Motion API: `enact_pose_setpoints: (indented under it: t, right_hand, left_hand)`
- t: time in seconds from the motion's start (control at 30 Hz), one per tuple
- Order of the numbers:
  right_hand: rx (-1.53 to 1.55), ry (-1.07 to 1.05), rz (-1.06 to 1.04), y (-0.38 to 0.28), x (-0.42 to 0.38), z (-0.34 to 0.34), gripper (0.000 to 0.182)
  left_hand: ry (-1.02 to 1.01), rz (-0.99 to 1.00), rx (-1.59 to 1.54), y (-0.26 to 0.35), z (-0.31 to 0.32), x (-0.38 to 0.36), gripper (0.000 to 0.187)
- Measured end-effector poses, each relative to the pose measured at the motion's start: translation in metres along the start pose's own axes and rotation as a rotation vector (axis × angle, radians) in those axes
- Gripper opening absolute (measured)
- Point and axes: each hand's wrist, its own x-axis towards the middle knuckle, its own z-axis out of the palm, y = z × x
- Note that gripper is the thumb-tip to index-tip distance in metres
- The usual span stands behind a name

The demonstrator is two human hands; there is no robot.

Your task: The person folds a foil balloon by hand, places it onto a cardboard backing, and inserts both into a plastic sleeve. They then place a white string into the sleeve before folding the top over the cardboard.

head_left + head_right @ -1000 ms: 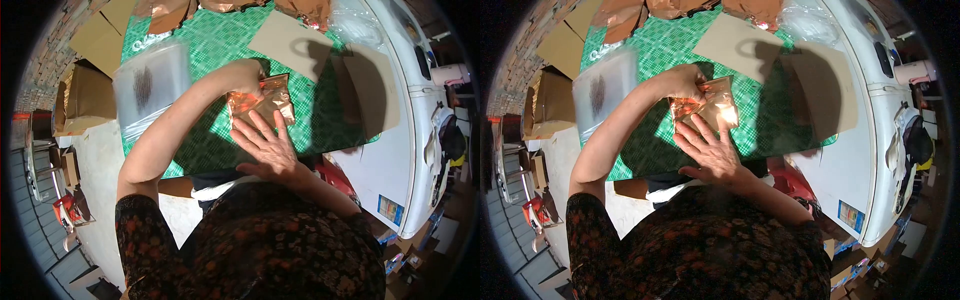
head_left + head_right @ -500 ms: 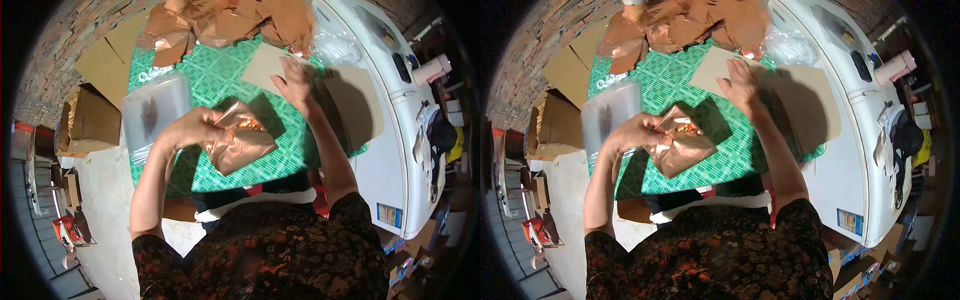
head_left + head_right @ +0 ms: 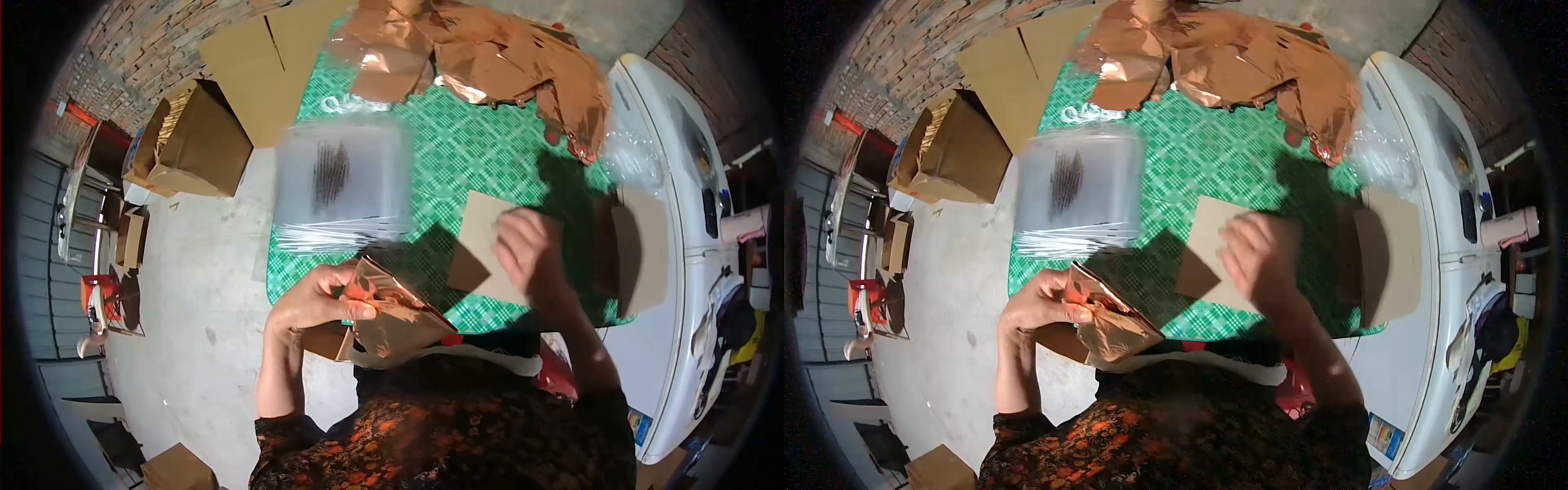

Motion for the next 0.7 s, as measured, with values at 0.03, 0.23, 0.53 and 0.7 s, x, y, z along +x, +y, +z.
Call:
enact_pose_setpoints:
  t: [0.03, 0.23, 0.53, 0.7]
  right_hand:
    - [0.025, 0.023, 0.000, -0.001, 0.031, -0.006, 0.021]
    - [0.069, 0.169, -0.143, 0.036, 0.190, 0.085, 0.009]
    - [-0.088, 0.061, -0.085, 0.070, 0.278, 0.173, 0.014]
    - [0.658, -0.058, 0.379, 0.080, 0.281, 0.135, 0.024]
  left_hand:
    - [-0.032, 0.007, -0.017, -0.001, -0.002, -0.002, 0.026]
    - [-0.059, 0.056, -0.086, -0.003, -0.005, -0.010, 0.025]
    - [0.000, 0.073, -0.052, -0.018, -0.021, -0.024, 0.027]
    - [0.016, 0.092, -0.039, -0.016, -0.017, -0.019, 0.026]
